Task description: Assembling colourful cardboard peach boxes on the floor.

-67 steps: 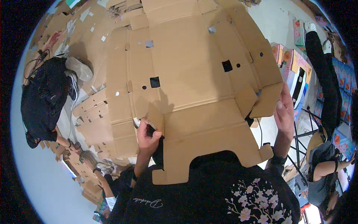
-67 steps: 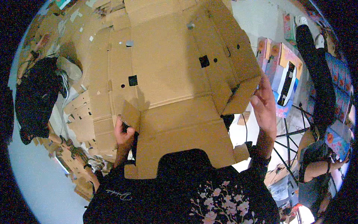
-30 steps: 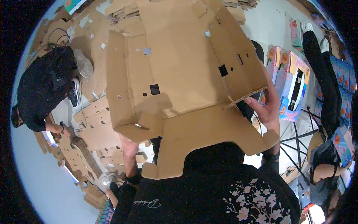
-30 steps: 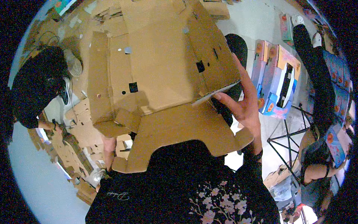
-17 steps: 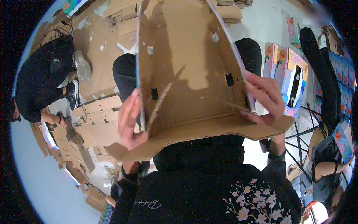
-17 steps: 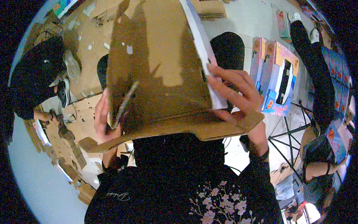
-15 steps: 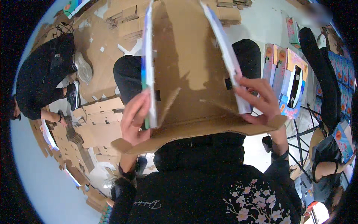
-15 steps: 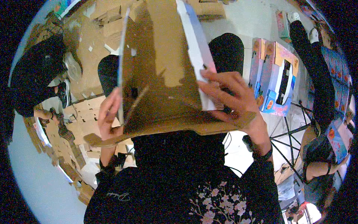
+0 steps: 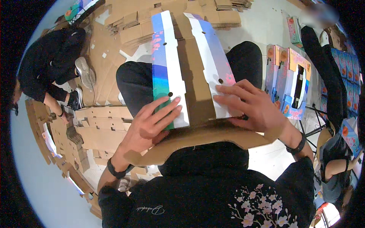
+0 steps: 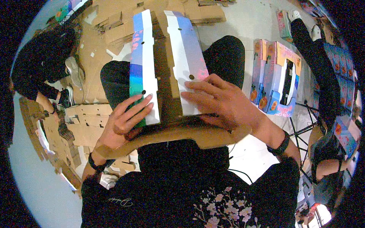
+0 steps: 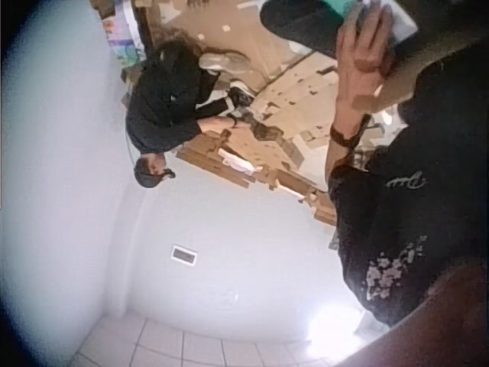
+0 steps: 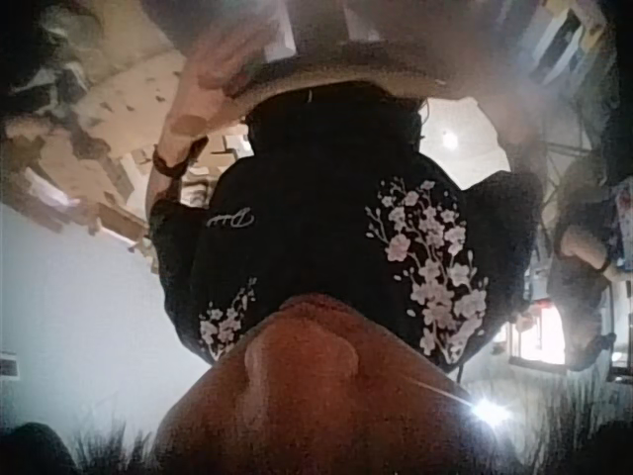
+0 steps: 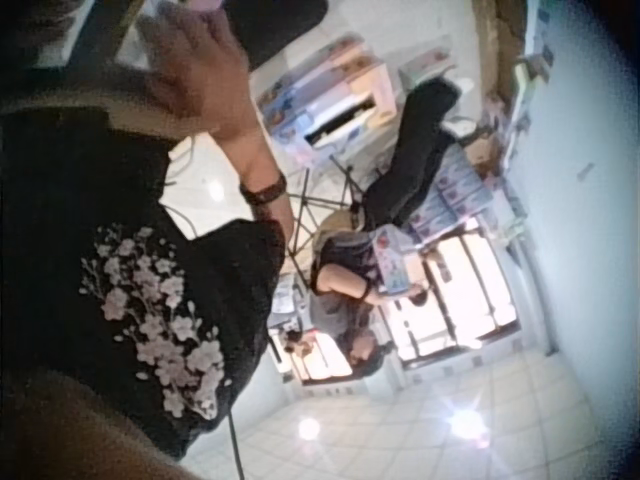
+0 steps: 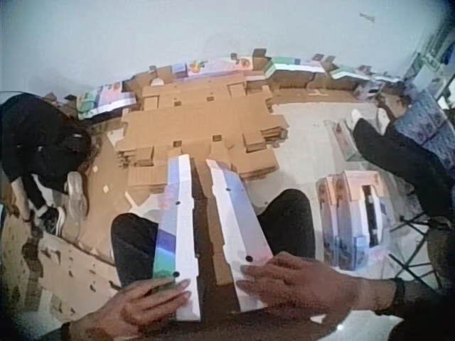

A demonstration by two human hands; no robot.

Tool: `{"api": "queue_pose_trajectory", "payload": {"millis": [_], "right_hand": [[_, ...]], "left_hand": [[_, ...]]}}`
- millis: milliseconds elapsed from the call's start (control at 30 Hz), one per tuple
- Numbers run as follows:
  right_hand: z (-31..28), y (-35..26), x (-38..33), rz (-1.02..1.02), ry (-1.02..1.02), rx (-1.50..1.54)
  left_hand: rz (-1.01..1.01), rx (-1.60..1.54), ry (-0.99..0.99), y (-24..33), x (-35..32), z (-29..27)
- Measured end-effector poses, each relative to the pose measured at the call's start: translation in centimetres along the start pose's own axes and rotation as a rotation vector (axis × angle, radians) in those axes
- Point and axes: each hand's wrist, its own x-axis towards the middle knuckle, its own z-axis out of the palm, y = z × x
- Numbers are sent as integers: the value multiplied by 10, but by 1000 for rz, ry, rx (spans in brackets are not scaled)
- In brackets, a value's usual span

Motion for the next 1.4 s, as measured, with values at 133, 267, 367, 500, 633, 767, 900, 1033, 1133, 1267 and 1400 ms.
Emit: {"api": "queue_pose_trajectory", "payload": {"millis": [133, 267, 367, 500, 633, 767, 900, 1033, 1133, 1267, 1400], "right_hand": [[7, 5, -4, -51, 58, -20], [11, 8, -7, -67, 90, -82], [10, 9, -3, -57, -31, -22], [-2, 8, -2, -48, -160, 36], [-14, 9, -9, -35, -366, 272], [0, 14, -15, -2, -269, 384], [32, 13, -18, 718, 26, 991], [64, 17, -3, 686, 516, 1167], [87, 12, 13, 613, 825, 776], [92, 15, 17, 701, 735, 345], [85, 19, 18, 766, 668, 512]], "left_hand": [[14, 17, -16, -4, 2, -4], [40, -73, -71, -14, -1, -11], [64, -119, -141, -22, -4, -21], [75, -112, -279, -23, -6, -34], [87, -24, -337, -18, -8, -26], [73, 39, -219, -25, -9, 1], [-97, -584, 145, -33, -15, 25], [-564, -1100, 443, -20, -10, 52], [-556, -1104, 780, -18, 6, 64], [-522, -1083, 927, -18, 17, 65], [-536, -1049, 861, -29, 18, 61]]}}
